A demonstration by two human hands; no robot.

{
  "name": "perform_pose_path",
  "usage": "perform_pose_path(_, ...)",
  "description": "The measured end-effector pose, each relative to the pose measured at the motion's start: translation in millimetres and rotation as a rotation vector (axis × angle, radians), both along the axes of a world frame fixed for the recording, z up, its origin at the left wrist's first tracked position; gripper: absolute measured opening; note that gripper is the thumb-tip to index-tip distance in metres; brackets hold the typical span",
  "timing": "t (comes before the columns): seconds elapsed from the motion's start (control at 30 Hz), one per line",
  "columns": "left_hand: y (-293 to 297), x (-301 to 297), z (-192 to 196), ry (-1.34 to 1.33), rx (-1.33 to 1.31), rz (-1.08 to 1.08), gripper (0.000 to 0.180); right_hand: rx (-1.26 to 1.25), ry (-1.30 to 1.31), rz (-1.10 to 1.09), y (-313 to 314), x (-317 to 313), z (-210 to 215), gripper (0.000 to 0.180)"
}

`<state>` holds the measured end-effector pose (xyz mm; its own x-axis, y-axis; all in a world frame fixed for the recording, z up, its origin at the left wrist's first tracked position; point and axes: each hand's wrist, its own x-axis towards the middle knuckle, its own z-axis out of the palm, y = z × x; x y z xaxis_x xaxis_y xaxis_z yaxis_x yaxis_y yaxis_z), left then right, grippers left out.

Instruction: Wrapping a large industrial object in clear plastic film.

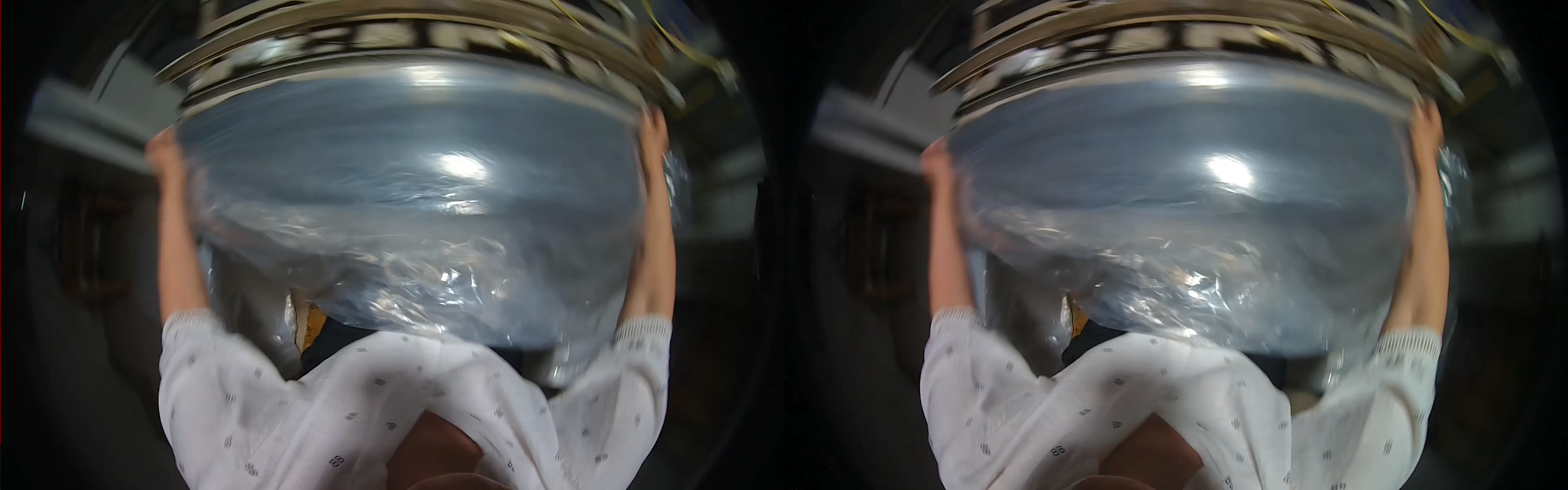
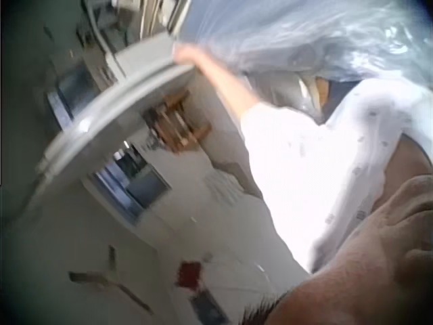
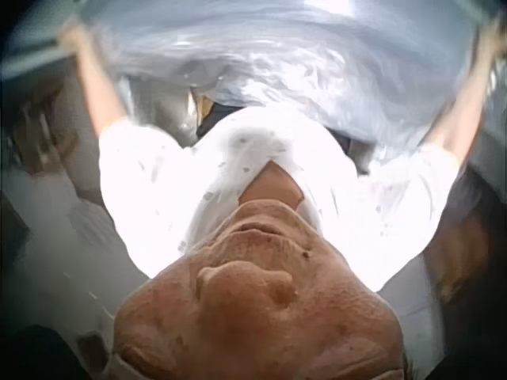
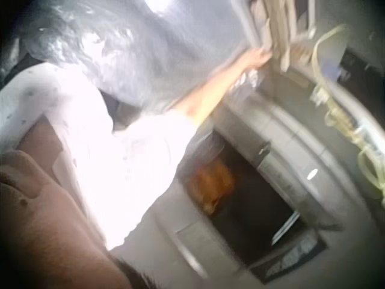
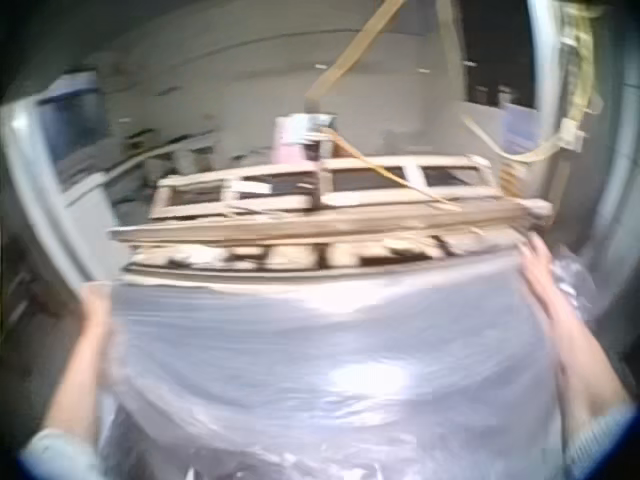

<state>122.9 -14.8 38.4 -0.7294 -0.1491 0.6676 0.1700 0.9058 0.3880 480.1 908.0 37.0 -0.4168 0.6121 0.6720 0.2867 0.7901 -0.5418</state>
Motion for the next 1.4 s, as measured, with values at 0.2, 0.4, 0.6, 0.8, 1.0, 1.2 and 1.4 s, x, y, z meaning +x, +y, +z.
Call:
perform_pose_path(0.2,82,-13,-4,0.024,0.530,-0.247,0.029,-0.182,-0.005,0.236,19,8,-18,0.030)
perform_pose_path(0.4,103,-34,-2,-0.040,0.667,-0.284,0.028,-0.150,-0.096,0.139,31,-5,-21,0.031)
perform_pose_path(0.6,112,-35,5,-0.144,0.533,-0.096,0.031,-0.141,-0.074,0.141,48,-11,-25,0.034)
perform_pose_path(0.8,73,-64,-17,-0.006,0.415,0.105,0.030,0.060,-0.225,-0.139,90,-12,-36,0.052)
perform_pose_path(1.0,76,-41,1,-0.057,1.226,-0.145,0.025,-0.057,-0.188,-0.135,124,5,-37,0.046)
perform_pose_path(1.2,62,-49,-4,0.024,0.868,0.010,0.047,-0.234,-0.102,0.048,101,3,-23,0.044)
perform_pose_path(1.4,71,-28,6,-0.634,0.593,-0.463,0.038,-1.186,0.066,0.431,-9,22,53,0.054)
